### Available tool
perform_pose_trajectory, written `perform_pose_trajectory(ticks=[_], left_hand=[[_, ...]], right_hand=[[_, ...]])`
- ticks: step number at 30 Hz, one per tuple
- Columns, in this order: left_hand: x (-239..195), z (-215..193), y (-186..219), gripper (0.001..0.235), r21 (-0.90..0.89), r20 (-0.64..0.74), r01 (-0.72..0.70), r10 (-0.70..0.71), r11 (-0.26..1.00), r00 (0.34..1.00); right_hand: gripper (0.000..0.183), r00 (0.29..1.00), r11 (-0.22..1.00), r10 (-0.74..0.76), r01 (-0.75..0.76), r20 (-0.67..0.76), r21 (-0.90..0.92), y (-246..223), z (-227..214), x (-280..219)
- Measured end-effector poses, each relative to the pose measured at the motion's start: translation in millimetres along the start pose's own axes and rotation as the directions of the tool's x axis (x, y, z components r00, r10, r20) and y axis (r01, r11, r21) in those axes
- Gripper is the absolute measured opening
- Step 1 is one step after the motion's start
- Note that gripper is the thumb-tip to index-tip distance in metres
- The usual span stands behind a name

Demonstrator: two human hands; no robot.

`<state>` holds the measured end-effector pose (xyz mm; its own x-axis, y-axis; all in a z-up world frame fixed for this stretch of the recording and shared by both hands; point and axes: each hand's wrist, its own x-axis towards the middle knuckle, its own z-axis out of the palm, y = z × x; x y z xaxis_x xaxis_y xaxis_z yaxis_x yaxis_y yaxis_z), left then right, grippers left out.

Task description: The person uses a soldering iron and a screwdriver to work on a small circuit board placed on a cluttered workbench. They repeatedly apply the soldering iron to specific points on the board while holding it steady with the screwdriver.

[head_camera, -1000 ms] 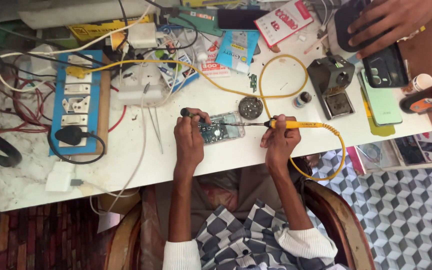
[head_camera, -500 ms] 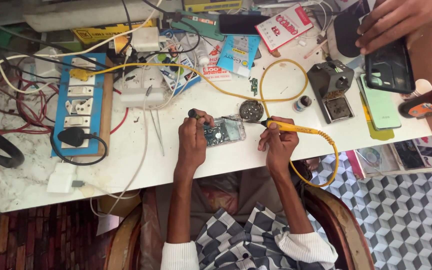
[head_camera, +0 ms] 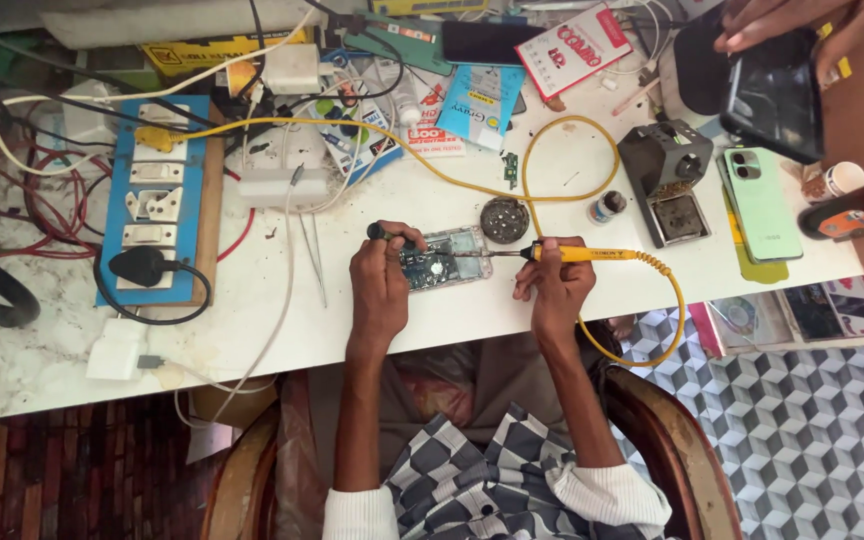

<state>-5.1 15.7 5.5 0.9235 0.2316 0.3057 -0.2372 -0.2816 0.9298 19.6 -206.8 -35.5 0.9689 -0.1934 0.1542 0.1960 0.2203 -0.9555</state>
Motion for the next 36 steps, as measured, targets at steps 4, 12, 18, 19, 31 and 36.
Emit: perform_pose_trajectory(ticks=[4,12,18,19,31,36], left_hand=[[0.1,0.9,-1.0,0.029,-0.023,-0.024,-0.061,0.06,0.998,0.998],[-0.1,0.5,-4.2,0.028,-0.014,-0.027,-0.1,0.099,0.995,0.995],[0.9,-0.2,-3.8,0.023,0.009,-0.043,-0.076,0.076,0.997,0.996],[0.4,-0.4,-3.0,0.022,-0.013,-0.045,-0.094,0.093,0.996,0.995],[-1.8,-1.2,2.1,0.023,-0.035,-0.042,-0.049,0.047,0.998,0.998],[-4.8,-0.3,-2.7,0.025,-0.085,-0.008,0.09,-0.091,0.992,0.996]], right_hand=[[0.024,1.0,0.999,-0.006,0.006,0.012,-0.032,-2.6,2.6,0.1],[0.022,1.0,0.994,0.002,0.0,0.021,-0.105,-5.9,4.4,-0.9],[0.019,1.0,0.994,-0.013,0.016,0.026,-0.108,-5.8,6.6,-0.1],[0.019,0.999,0.994,-0.011,0.014,0.031,-0.107,-6.0,6.6,-0.3],[0.023,1.0,0.997,0.021,-0.019,0.023,-0.072,-4.3,6.7,-2.8],[0.022,0.999,0.999,0.021,-0.019,0.047,-0.044,-0.6,2.6,-0.1]])
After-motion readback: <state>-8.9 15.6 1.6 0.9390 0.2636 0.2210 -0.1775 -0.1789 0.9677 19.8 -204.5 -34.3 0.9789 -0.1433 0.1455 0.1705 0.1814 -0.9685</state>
